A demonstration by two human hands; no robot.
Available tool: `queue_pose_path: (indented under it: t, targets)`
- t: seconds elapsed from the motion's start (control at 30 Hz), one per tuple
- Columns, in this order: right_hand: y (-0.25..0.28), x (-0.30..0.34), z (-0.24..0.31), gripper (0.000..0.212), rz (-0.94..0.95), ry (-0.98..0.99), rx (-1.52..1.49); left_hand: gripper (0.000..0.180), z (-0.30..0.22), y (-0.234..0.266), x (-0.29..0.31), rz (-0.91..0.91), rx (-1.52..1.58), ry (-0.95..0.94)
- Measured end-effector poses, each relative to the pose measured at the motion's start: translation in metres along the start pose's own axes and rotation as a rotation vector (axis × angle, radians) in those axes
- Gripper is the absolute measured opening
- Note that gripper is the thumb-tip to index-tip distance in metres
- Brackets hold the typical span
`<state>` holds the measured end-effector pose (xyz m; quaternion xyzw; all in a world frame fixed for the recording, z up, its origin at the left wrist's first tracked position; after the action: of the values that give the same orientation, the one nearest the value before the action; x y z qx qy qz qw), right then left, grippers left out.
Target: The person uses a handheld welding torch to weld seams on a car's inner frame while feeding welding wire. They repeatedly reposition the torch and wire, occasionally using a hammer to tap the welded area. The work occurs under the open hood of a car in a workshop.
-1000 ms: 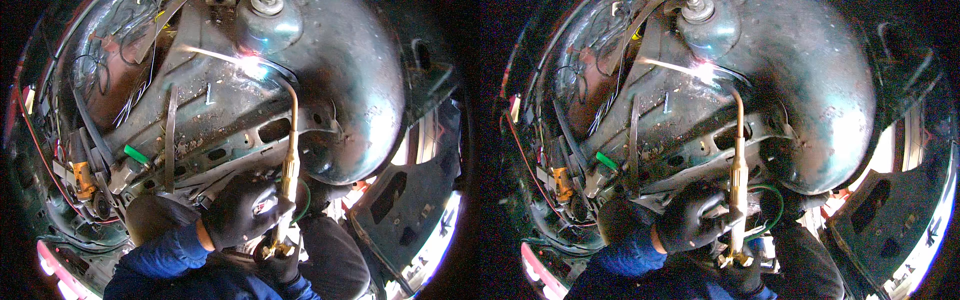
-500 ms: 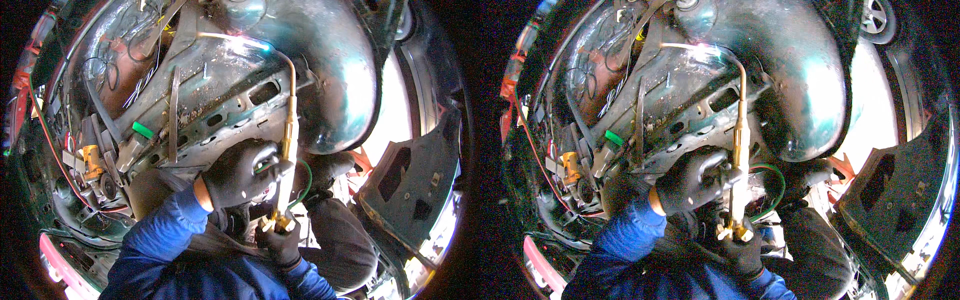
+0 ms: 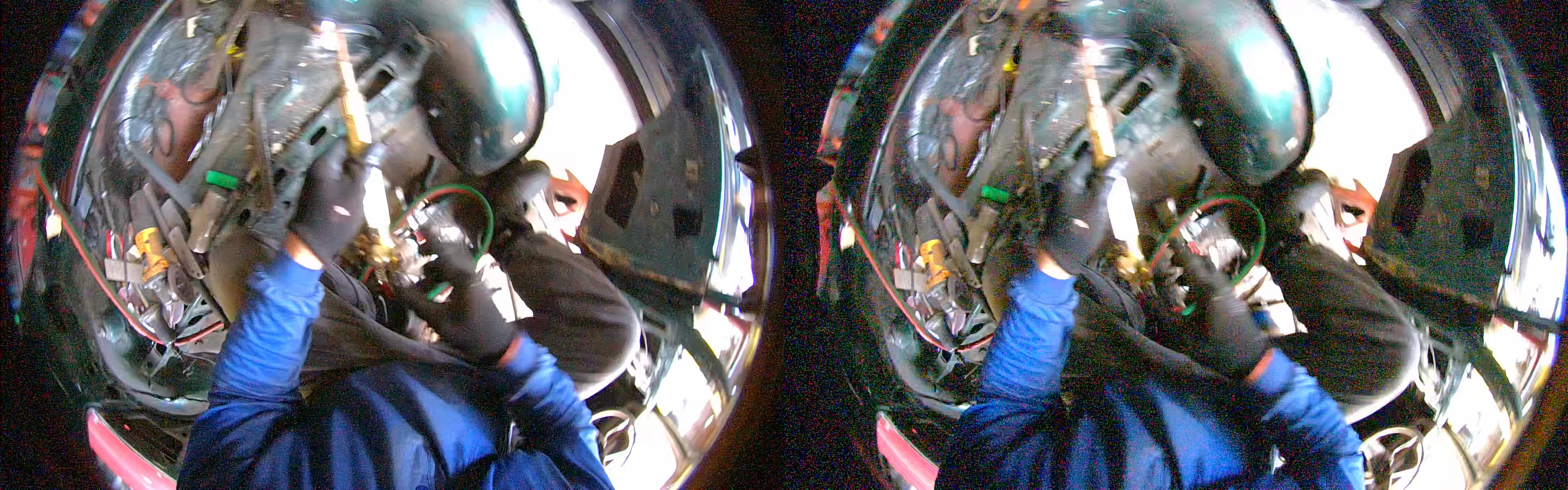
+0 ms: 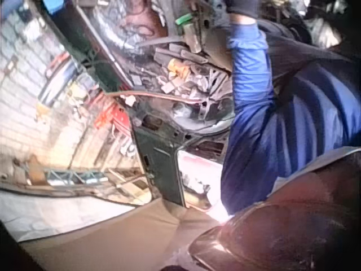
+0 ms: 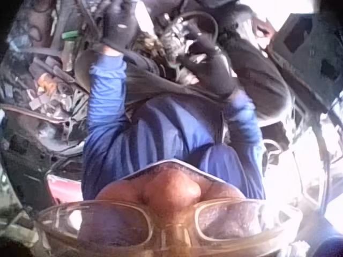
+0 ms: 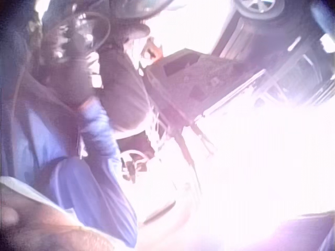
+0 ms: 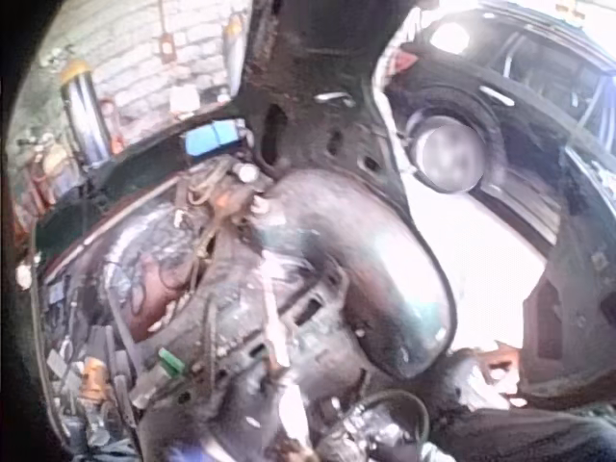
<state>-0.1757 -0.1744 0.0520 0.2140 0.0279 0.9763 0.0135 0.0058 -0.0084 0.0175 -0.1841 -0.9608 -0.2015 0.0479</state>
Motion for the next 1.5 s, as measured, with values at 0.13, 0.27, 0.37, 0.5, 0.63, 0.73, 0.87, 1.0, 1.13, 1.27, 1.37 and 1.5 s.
queue_pose_path:
  t: [0.13, 0.27, 0.37, 0.5, 0.63, 0.73, 0.87, 1.0, 1.13, 1.27, 1.37, 1.5]
  targets:
    - [0.135, 0.071, 0.101, 0.047, -0.411, 0.145, 0.384, 0.041, -0.005, 0.018, 0.01, -0.111, -0.133, -0.08]
    - [0.274, 0.17, 0.094, 0.04, -1.116, 0.222, 0.195, 0.044, 0.004, 0.015, 0.021, -0.065, 0.068, -0.021]
    - [0.321, 0.183, 0.026, 0.047, -1.191, 0.141, 0.278, 0.048, -0.013, 0.012, 0.038, -0.06, 0.108, 0.06]
    - [0.331, 0.144, -0.12, 0.058, -1.021, -0.114, 0.419, 0.045, -0.005, 0.02, 0.055, -0.181, 0.084, 0.112]
    - [0.306, 0.108, -0.287, 0.071, -0.774, -0.391, 0.497, 0.041, 0.009, 0.052, 0.058, -0.217, 0.012, 0.015]
    - [0.271, 0.099, -0.398, 0.082, -0.574, -0.603, 0.555, 0.045, 0.006, 0.059, 0.059, -0.244, 0.285, 0.259]
    - [0.229, 0.123, -0.51, 0.095, -0.377, -0.781, 0.6, 0.046, 0.061, 0.094, 0.058, -0.248, 0.162, 0.105]
    - [0.181, 0.107, -0.527, 0.088, -0.212, -0.87, 0.598, 0.039, 0.063, 0.102, 0.068, -0.31, 0.17, 0.202]
    - [0.165, 0.119, -0.534, 0.081, -0.183, -0.878, 0.598, 0.033, 0.035, 0.05, 0.057, -0.287, 0.192, 0.261]
    - [0.147, 0.102, -0.541, 0.074, -0.101, -0.816, 0.641, 0.032, -0.017, 0.031, 0.068, -0.382, 0.09, 0.35]
    - [0.195, 0.134, -0.532, 0.068, -0.219, -0.85, 0.698, 0.042, -0.02, 0.01, 0.051, -0.222, 0.094, 0.287]
    - [0.238, 0.135, -0.501, 0.061, -0.306, -0.773, 0.75, 0.056, -0.021, 0.006, 0.049, -0.158, 0.107, 0.29]
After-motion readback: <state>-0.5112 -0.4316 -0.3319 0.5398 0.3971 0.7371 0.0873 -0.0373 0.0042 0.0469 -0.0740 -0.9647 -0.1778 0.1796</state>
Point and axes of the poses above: each hand's wrist, its own x-axis away from the middle knuckle, its own y-axis out of the back of the hand, z = x × y, the point moved 3 cm from there along -x, towards the middle knuckle, and after that the axes turned 9 degrees about -x, right-handed, at the moved point
